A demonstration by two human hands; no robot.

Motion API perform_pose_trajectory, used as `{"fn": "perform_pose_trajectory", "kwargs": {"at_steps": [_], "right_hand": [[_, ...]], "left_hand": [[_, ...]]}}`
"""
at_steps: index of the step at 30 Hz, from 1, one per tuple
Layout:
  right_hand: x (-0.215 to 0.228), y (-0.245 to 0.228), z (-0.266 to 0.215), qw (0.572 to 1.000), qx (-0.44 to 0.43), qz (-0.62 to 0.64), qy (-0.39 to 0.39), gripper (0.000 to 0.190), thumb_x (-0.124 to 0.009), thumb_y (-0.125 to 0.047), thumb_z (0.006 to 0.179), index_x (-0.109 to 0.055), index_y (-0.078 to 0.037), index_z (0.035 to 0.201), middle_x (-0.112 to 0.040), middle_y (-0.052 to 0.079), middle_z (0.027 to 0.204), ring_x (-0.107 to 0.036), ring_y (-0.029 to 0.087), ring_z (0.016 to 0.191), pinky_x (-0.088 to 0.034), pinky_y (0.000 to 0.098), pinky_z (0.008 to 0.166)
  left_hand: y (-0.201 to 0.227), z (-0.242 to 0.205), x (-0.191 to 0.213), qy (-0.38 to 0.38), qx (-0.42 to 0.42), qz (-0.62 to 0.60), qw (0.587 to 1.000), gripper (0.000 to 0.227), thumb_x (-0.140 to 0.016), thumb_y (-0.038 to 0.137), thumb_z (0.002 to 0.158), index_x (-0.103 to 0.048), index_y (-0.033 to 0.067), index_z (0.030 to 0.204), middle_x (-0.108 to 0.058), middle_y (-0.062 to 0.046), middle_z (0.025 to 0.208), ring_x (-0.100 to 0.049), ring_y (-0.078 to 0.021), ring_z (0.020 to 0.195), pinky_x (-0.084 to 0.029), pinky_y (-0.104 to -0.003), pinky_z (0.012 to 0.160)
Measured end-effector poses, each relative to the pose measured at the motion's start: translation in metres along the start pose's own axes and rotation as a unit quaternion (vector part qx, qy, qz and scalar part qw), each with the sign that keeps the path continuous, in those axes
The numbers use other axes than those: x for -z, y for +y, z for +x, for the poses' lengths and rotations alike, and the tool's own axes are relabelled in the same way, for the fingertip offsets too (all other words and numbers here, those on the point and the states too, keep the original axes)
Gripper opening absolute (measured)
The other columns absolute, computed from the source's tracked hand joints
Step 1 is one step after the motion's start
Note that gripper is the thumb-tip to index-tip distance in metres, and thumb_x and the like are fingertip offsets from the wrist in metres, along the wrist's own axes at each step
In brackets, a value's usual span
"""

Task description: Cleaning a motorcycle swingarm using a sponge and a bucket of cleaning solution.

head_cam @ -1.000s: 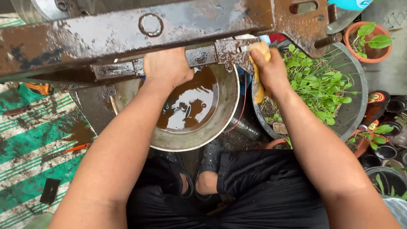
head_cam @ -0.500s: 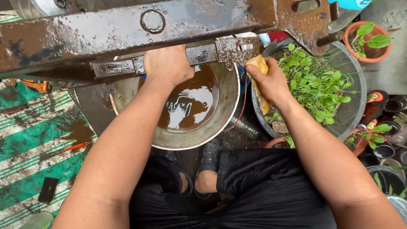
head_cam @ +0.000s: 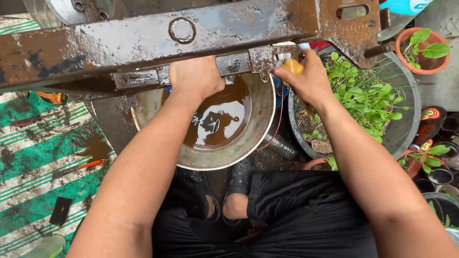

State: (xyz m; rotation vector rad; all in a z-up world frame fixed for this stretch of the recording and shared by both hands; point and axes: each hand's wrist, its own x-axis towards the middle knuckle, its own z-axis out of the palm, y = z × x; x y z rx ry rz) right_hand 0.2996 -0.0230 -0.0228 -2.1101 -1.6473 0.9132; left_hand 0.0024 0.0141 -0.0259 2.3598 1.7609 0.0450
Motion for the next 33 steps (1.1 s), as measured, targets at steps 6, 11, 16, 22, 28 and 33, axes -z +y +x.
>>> {"fn": "perform_pose_trajectory", "kwargs": {"at_steps": [6,11,16,22,28,33], "right_hand": [[0.014,-0.029,-0.008,0.986,-0.053,-0.148,-0.046,0.115,-0.078,-0.069,0.094,-0.026,-0.002,0.171,-0.039,0.027,0.159,-0.059,0.048,0.133,-0.059,0.0646,0.106],[0.007,-0.019,0.02,0.974,0.009,-0.224,-0.005,0.104,-0.075,-0.086,0.097,-0.056,0.002,0.148,-0.054,0.028,0.138,-0.063,0.042,0.118,-0.06,0.0606,0.098],[-0.001,-0.038,0.034,0.934,-0.015,-0.357,-0.008,0.101,-0.052,-0.106,0.102,-0.058,-0.006,0.113,-0.057,0.016,0.101,-0.065,0.031,0.091,-0.064,0.0465,0.076],[0.03,-0.049,-0.025,0.981,-0.082,-0.164,-0.07,0.11,-0.073,-0.065,0.101,-0.014,-0.013,0.178,-0.036,0.033,0.163,-0.058,0.052,0.135,-0.053,0.0689,0.11],[0.039,0.012,-0.027,0.993,-0.098,-0.049,-0.038,0.082,-0.079,-0.07,0.099,-0.053,-0.016,0.155,-0.067,0.027,0.138,-0.065,0.048,0.133,-0.05,0.0632,0.11],[0.048,0.025,-0.038,0.971,0.029,0.237,0.029,0.025,-0.088,-0.017,0.108,-0.066,-0.011,0.118,-0.061,-0.004,0.087,-0.068,0.008,0.08,-0.058,0.0194,0.071]], "left_hand": [[0.017,0.002,0.04,-0.222,0.119,-0.007,0.968,0.012,-0.073,0.028,0.092,-0.071,0.0229,0.103,-0.068,0.006,0.076,-0.072,-0.0235,0.07,-0.061,-0.04,0.056],[0.017,0.006,0.037,-0.258,0.132,0.004,0.957,0.029,-0.069,0.02,0.102,-0.057,0.021,0.075,-0.038,0.012,0.059,-0.043,-0.0098,0.048,-0.042,-0.028,0.04],[0.016,0.004,0.04,-0.191,0.117,-0.001,0.975,0.013,-0.078,0.022,0.093,-0.072,0.022,0.103,-0.06,0.008,0.068,-0.064,-0.0172,0.06,-0.059,-0.035,0.049],[0.01,0.007,0.027,-0.177,0.114,-0.006,0.978,0.013,-0.08,0.027,0.09,-0.072,0.0216,0.097,-0.068,0.005,0.075,-0.071,-0.0232,0.07,-0.061,-0.039,0.056],[-0.01,-0.007,-0.012,0.005,0.001,-0.012,1.0,0.025,-0.078,0.027,0.075,-0.085,0.0156,0.096,-0.074,-0.005,0.069,-0.079,-0.0349,0.07,-0.062,-0.049,0.058],[-0.006,-0.01,-0.006,0.028,-0.015,0.009,0.999,0.027,-0.078,0.025,0.074,-0.085,0.0157,0.098,-0.074,-0.005,0.069,-0.079,-0.0335,0.069,-0.061,-0.044,0.058]]}}
